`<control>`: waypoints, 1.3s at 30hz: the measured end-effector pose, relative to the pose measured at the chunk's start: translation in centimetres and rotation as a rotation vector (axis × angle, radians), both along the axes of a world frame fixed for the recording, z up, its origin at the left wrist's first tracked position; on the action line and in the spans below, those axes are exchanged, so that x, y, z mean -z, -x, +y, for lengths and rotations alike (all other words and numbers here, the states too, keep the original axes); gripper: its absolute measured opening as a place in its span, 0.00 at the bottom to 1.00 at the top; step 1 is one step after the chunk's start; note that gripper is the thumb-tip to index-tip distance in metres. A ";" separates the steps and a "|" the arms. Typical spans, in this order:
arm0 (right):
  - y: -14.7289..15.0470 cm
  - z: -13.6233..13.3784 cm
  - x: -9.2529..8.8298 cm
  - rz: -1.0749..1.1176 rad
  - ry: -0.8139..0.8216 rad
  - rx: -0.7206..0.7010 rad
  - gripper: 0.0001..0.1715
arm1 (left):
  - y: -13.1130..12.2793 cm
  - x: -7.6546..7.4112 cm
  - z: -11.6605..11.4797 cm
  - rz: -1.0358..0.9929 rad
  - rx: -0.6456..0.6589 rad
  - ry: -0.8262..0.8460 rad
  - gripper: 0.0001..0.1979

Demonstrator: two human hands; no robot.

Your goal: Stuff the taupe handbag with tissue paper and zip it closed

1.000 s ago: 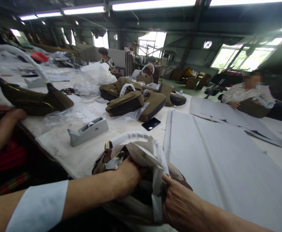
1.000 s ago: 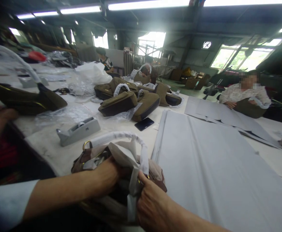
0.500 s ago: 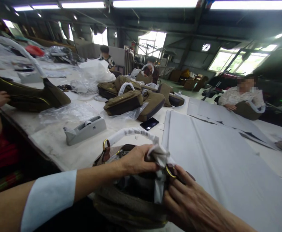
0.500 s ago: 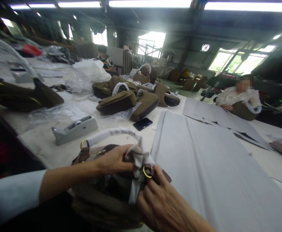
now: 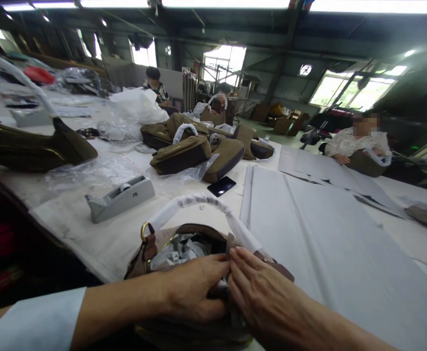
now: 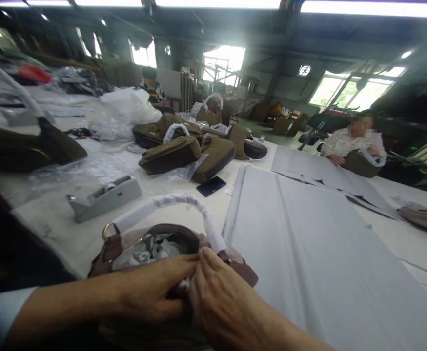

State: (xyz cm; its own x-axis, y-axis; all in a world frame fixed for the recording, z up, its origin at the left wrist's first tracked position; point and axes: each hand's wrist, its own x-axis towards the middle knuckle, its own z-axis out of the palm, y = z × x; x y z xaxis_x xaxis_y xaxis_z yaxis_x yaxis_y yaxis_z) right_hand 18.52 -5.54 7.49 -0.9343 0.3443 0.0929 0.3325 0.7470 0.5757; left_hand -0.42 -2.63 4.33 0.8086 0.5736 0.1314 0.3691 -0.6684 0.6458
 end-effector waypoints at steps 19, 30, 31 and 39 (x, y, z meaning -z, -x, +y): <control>3.6 1.1 0.2 -0.761 0.496 0.525 0.22 | 3.4 0.8 0.5 0.862 -0.069 -0.485 0.23; 1.2 -1.3 -1.2 -0.302 0.197 0.020 0.11 | 1.2 1.4 -0.7 0.776 -0.138 -0.498 0.11; 1.2 -1.4 -0.5 -0.347 0.202 0.085 0.14 | 0.8 1.8 -0.7 0.804 -0.183 -0.496 0.11; 2.0 -0.9 1.0 -0.617 0.174 0.270 0.07 | 1.9 3.1 0.9 0.838 -0.142 -0.632 0.18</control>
